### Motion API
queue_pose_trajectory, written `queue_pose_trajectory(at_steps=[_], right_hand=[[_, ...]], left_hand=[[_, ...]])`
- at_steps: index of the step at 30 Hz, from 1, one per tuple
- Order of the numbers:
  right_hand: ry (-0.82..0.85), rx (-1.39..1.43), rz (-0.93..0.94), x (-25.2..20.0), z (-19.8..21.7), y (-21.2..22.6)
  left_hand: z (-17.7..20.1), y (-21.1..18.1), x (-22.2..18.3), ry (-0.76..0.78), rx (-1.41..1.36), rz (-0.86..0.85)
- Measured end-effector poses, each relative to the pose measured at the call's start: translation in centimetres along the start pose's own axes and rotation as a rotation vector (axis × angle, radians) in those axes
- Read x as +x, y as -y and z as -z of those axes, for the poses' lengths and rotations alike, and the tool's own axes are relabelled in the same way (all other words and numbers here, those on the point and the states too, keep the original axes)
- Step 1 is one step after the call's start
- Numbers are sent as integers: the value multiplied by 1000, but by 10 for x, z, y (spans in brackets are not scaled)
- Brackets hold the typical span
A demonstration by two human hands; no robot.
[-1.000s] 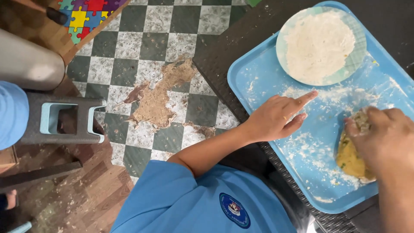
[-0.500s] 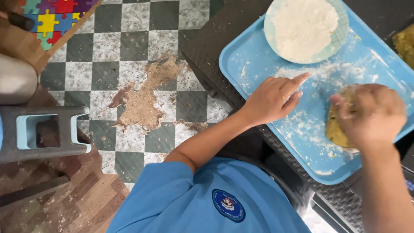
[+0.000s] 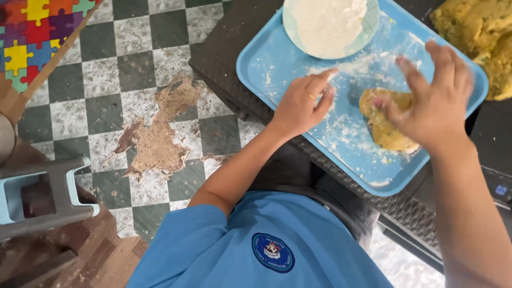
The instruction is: The person is preparing dough by weighing small portions on a digital scale, kneading a large mass of dough, and coating it in flour on a tray.
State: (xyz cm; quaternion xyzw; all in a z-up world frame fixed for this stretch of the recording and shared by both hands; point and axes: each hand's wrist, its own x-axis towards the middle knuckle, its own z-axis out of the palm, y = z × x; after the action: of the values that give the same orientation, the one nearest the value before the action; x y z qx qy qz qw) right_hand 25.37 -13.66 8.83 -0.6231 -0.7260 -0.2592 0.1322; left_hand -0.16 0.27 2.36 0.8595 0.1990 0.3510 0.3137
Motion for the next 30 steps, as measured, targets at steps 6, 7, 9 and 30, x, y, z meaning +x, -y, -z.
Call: queue_pose_trajectory(at_steps=[6,7,9,30], right_hand=[[919,-11,-347,59,34,58],[916,-16,-357,49,32,64],[805,-265,-194,35,25,77],[215,-422,-186,13,-32,-21]], left_hand=[[-1,0,0,-16,41,23],[-1,-3,0,-13,37,13],[4,-7,2,-21,61,4],[0,0,-5,-32,34,-57]])
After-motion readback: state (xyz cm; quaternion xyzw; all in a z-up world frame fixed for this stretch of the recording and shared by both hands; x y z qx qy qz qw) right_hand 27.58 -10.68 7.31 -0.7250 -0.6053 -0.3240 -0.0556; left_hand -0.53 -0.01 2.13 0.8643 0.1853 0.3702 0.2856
